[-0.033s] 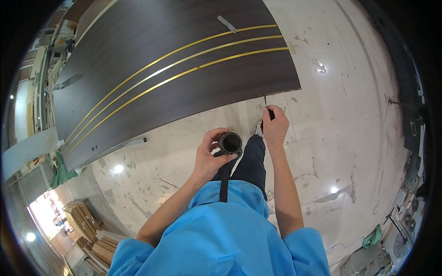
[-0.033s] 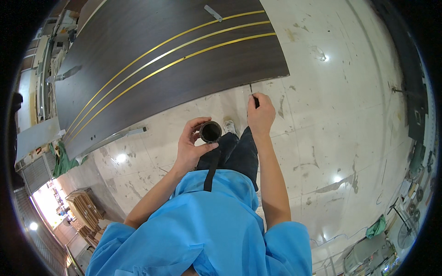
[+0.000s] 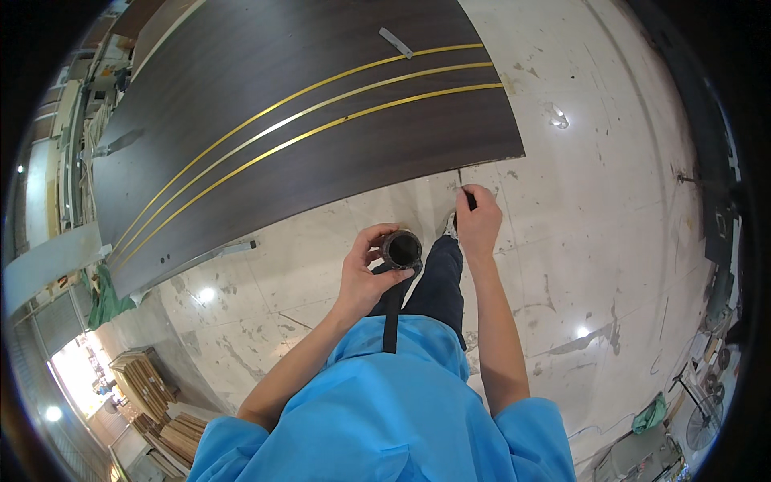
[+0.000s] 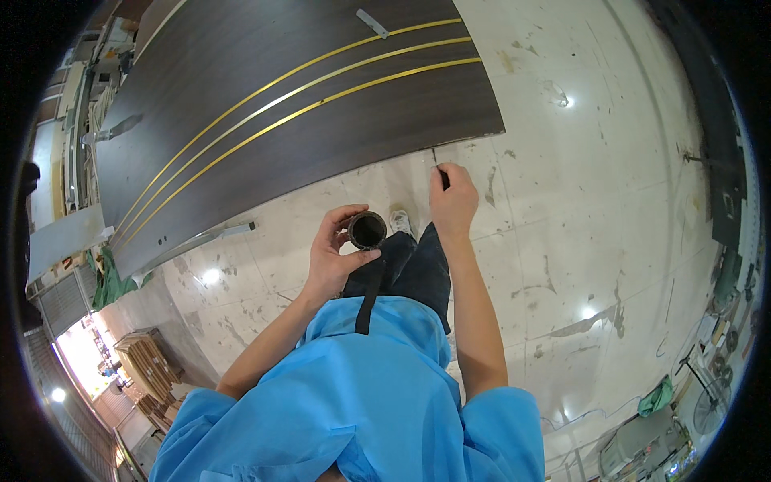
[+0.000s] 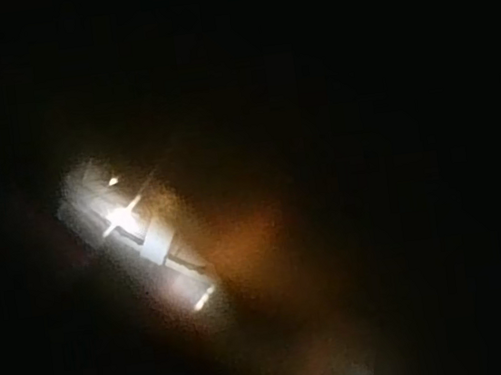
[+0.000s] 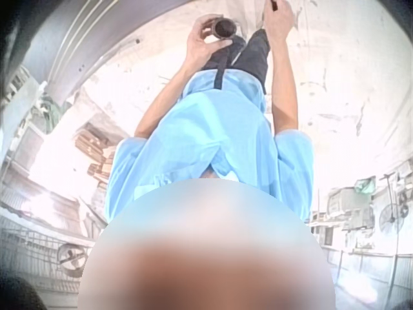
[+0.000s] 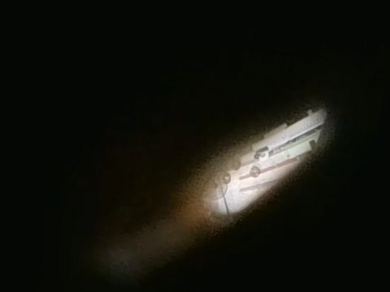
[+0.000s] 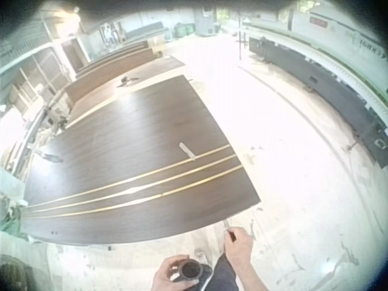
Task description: The person applies a dark liquid finish to the edge of a large curved panel using a small brush and a container. They repeatedly dip the brush into the container and stroke the panel edge, moving along its length while holding the container in the other hand.
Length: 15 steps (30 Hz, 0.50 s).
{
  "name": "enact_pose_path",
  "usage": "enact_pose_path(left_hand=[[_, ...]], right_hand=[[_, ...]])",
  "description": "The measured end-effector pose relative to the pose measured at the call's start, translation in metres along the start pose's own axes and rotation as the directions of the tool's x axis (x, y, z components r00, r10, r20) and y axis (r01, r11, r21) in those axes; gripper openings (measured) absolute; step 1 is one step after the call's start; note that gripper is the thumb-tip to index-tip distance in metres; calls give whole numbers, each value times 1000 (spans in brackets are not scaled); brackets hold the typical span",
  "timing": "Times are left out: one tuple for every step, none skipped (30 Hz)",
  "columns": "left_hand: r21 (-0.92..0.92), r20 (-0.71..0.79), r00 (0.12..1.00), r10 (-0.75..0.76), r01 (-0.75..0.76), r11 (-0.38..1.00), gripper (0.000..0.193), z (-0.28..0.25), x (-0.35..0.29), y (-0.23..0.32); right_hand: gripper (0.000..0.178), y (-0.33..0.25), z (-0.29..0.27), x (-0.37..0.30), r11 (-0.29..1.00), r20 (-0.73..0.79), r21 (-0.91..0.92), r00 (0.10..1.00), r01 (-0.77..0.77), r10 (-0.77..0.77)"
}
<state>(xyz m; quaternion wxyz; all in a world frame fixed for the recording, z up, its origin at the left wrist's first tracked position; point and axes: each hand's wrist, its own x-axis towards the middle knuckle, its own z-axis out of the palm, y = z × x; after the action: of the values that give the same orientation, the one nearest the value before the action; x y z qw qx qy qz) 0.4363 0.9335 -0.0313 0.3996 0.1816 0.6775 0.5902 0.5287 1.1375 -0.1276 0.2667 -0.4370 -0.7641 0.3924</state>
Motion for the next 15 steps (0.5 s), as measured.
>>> enact_pose_path(left_hand=[[6, 0, 1000, 1, -1, 1000, 73, 0, 0, 0], [2, 3, 1000, 8, -8, 1000, 73, 0, 0, 0], [8, 4, 1000, 14, -14, 1000, 72, 0, 0, 1], [22, 3, 1000, 24, -24, 999, 72, 0, 1, 1], [9, 6, 1000, 25, -25, 1000, 72, 0, 1, 1], [5, 6, 1000, 29, -29, 1000, 72, 0, 1, 1], [10, 5, 999, 39, -39, 999, 72, -1, 1, 1], [-1, 4, 1000, 29, -29, 1000, 72, -1, 1, 2], [-3, 4, 1000, 25, -25, 1000, 72, -1, 1, 2], [3, 2, 1000, 30, -30, 1000, 72, -1, 1, 2], [-1, 7, 1000, 22, -22, 1000, 72, -1, 1, 2], [2, 12, 1000, 22, -22, 1000, 72, -1, 1, 3], [16, 18, 1000, 24, -24, 1000, 72, -1, 2, 3], [9, 18, 1000, 25, -26, 1000, 72, 0, 3, 3], [12, 16, 999, 28, -28, 1000, 72, 0, 3, 4]], right_hand=[[12, 0, 0, 0, 1000, 18, 8, 1000, 17, -17], [12, -1, 1, 0, 1000, 56, 16, 998, 26, -27], [12, -1, 1, 1, 999, 33, 7, 999, 33, -33], [12, -1, 1, 1, 999, 31, -2, 999, 32, -32], [12, -1, 1, 2, 999, 82, -5, 996, 44, -43], [12, -1, 1, 3, 1000, 10, -24, 1000, 7, -6], [12, 0, 1, 4, 999, -10, -37, 1000, -18, 17], [12, 0, 1, 4, 997, -63, -48, 997, -56, 53], [12, 0, 1, 5, 998, -32, -48, 999, -32, 31], [12, 0, 1, 5, 999, -35, -45, 999, -21, 20], [12, 0, 0, 5, 999, -92, -41, 996, -22, 18], [12, 0, 0, 5, 999, -14, -43, 1000, 11, -12], [12, 0, 0, 6, 999, 8, -43, 999, 32, -31], [13, -1, -1, 6, 997, 71, -36, 995, 69, -66], [13, 0, -2, 7, 998, 19, -50, 999, 37, -36]])
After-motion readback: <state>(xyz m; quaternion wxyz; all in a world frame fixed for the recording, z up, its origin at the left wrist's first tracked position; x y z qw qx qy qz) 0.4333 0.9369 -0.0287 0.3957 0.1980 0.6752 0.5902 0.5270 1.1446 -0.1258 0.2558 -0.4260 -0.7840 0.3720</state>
